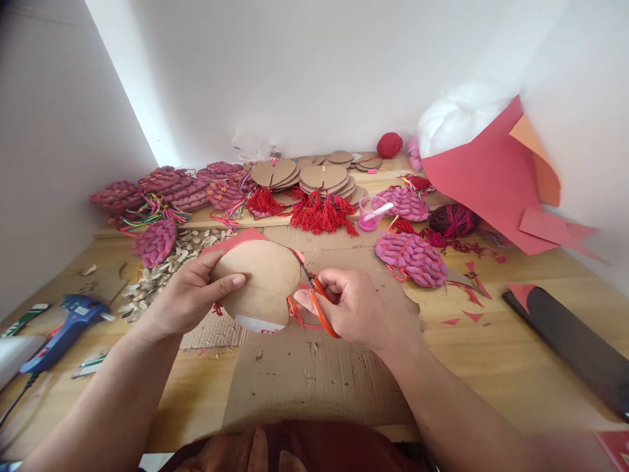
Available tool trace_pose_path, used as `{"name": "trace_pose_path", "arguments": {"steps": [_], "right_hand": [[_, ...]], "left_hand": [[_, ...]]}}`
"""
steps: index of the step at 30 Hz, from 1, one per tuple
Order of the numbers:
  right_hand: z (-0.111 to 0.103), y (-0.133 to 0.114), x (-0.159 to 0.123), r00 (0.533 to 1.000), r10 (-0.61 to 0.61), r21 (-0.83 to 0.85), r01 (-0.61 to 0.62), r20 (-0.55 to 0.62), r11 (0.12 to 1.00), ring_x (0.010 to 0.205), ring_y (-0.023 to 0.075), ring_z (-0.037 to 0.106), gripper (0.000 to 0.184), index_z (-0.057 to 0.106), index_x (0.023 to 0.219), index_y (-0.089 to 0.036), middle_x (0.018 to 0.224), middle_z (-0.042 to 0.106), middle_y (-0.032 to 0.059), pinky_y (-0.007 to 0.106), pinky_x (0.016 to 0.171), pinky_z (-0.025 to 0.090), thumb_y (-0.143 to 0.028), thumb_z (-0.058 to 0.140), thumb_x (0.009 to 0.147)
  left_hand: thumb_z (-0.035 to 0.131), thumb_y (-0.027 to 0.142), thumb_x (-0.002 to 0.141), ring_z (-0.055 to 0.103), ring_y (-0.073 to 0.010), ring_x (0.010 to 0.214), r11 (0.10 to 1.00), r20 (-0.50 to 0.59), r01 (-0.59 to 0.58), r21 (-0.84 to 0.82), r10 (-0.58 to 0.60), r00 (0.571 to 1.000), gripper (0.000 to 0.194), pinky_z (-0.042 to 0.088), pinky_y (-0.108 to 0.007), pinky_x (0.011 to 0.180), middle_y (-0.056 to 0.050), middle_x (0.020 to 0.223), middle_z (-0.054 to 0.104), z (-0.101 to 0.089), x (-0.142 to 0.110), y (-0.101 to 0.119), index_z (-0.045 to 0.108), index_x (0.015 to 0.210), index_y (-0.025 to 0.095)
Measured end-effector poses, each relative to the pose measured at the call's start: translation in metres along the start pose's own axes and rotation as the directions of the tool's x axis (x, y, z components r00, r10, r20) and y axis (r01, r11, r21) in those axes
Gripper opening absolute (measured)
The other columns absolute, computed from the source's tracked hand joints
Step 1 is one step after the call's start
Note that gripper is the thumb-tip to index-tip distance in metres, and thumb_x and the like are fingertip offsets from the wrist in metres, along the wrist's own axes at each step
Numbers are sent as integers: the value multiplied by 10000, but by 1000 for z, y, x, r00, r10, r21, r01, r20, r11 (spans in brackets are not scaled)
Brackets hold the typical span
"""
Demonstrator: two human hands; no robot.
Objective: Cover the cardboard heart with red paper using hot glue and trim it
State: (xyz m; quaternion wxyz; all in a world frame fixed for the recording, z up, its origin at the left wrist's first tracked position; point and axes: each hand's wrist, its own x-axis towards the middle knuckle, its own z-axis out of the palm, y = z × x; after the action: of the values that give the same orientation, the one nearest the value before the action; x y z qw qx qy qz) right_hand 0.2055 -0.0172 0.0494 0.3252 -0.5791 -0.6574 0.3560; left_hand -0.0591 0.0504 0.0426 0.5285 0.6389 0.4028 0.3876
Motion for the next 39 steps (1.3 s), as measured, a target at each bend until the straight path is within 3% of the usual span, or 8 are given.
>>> {"name": "trace_pose_path", "arguments": {"steps": [8, 13, 19, 24, 39], "right_hand": [[1, 2, 2, 999, 18, -51, -16, 46, 999, 519, 91, 239, 426, 438, 613, -213, 528, 326, -71, 268, 473, 158, -428, 737, 829], [1, 5, 0, 998, -33, -52, 36, 60, 998, 515, 86, 256, 424, 439, 611, -207, 530, 347, -72, 268, 477, 155, -413, 730, 842], [-2, 11, 0, 997, -37, -107, 45, 75, 993, 497, 81, 256, 443, 472, 625, -203, 510, 363, -77, 262, 463, 156, -505, 706, 849], [-2, 12, 1, 993, -64, -163, 79, 99, 983, 489, 83, 292, 464, 468, 618, -203, 505, 388, -67, 266, 461, 167, -541, 675, 861], [-1, 16, 0, 993, -94, -228, 107, 68, 968, 499, 81, 280, 484, 440, 627, -205, 510, 396, -75, 274, 470, 170, -543, 697, 858]], "left_hand": [[804, 361, 796, 557, -131, 567, 999, 56, 30, -22, -29, 998, 240, 461, -221, 519, -19, 723, 664, -5, -1, -9, 743, 962, 199], [799, 369, 801, 578, -138, 622, 999, 90, 33, -9, -32, 995, 283, 464, -208, 527, -27, 783, 673, -9, -2, -12, 724, 1001, 184], [789, 371, 818, 531, -107, 609, 999, 127, 14, 46, -20, 992, 298, 461, -192, 547, 12, 769, 635, -14, 0, -11, 695, 1026, 179], [771, 400, 834, 590, -155, 749, 991, 164, 19, 134, -41, 986, 333, 482, -208, 611, -21, 879, 664, -18, -1, -10, 686, 1070, 180], [774, 419, 815, 567, -151, 713, 988, 161, 26, 153, -51, 986, 336, 463, -208, 580, -20, 844, 653, -18, -2, -8, 688, 1028, 173]]}}
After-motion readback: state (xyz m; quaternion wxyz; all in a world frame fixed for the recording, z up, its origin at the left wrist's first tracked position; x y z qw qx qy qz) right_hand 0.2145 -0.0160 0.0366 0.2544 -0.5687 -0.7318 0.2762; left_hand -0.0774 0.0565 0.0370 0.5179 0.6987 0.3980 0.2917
